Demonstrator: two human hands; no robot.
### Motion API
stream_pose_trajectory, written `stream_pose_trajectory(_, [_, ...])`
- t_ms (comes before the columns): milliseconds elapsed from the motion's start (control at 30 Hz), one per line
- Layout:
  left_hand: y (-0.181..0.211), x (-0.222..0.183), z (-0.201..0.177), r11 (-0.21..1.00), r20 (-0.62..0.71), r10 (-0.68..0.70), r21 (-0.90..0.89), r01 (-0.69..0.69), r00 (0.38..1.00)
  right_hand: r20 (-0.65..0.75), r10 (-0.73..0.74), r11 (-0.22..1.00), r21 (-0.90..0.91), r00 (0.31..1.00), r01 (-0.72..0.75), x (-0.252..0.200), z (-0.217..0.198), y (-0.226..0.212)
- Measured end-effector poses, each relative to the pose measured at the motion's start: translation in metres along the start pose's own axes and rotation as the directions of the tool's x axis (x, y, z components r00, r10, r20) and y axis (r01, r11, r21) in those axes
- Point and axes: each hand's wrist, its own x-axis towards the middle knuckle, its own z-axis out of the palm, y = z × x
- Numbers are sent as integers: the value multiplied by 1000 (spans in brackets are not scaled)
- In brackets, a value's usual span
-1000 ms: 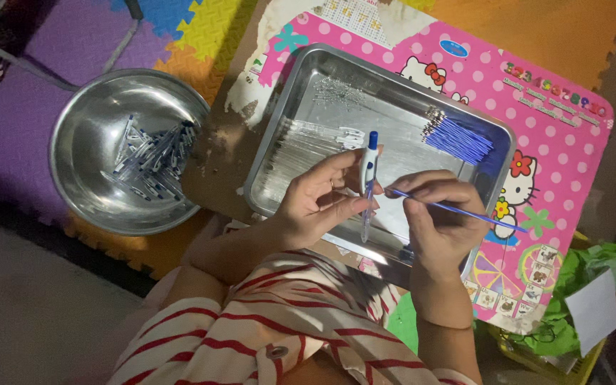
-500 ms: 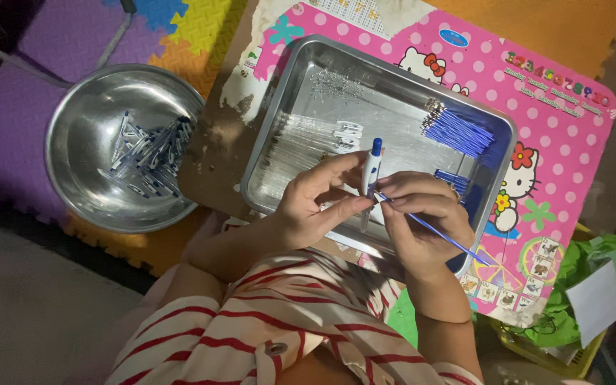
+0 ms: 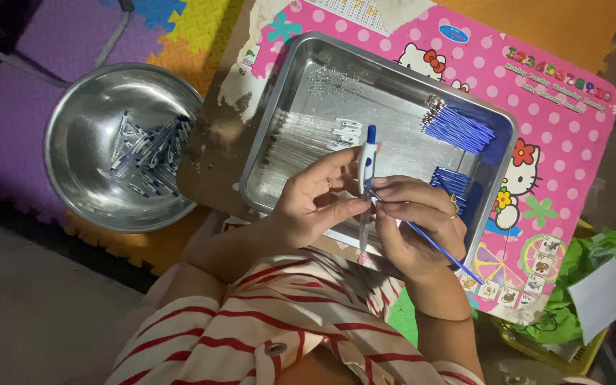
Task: The person assembles pens by inserting blue ink refills into white pen barrels and placing the finished pens into a metal tray.
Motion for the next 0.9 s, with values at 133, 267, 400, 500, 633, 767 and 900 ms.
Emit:
stream_pose_trajectory(133, [16, 2, 4, 994, 35, -82, -68, 84, 996, -27, 54, 998, -10, 998, -54, -16, -17, 8])
stream_pose_trajectory(267, [47, 13, 13, 990, 93, -133, 55, 128, 987, -121, 191, 978, 111, 974, -177, 0, -13, 15])
stream_pose_trajectory(400, [24, -3, 2, 978, 135, -209, 53, 203, 969, -65, 445, 859, 311, 893, -406, -1, -8, 22])
stream_pose_trajectory(500, [22, -7, 1, 941, 223, -332, 12, 338, 916, 29, 510, 778, 410, 860, -476, -11, -12, 34])
stream_pose_trajectory(633, [37, -3, 0, 920, 247, -382, 14, 391, 891, 36, 559, 722, 470, 828, -508, -11, -17, 37])
stream_pose_trajectory(767, [29, -7, -3, 911, 276, -394, -12, 413, 877, 31, 568, 708, 491, 822, -507, -10, -24, 40])
stream_pose_trajectory(900, [28, -8, -4, 889, 284, -440, 5, 458, 852, 37, 568, 690, 522, 822, -500, -7, -19, 40])
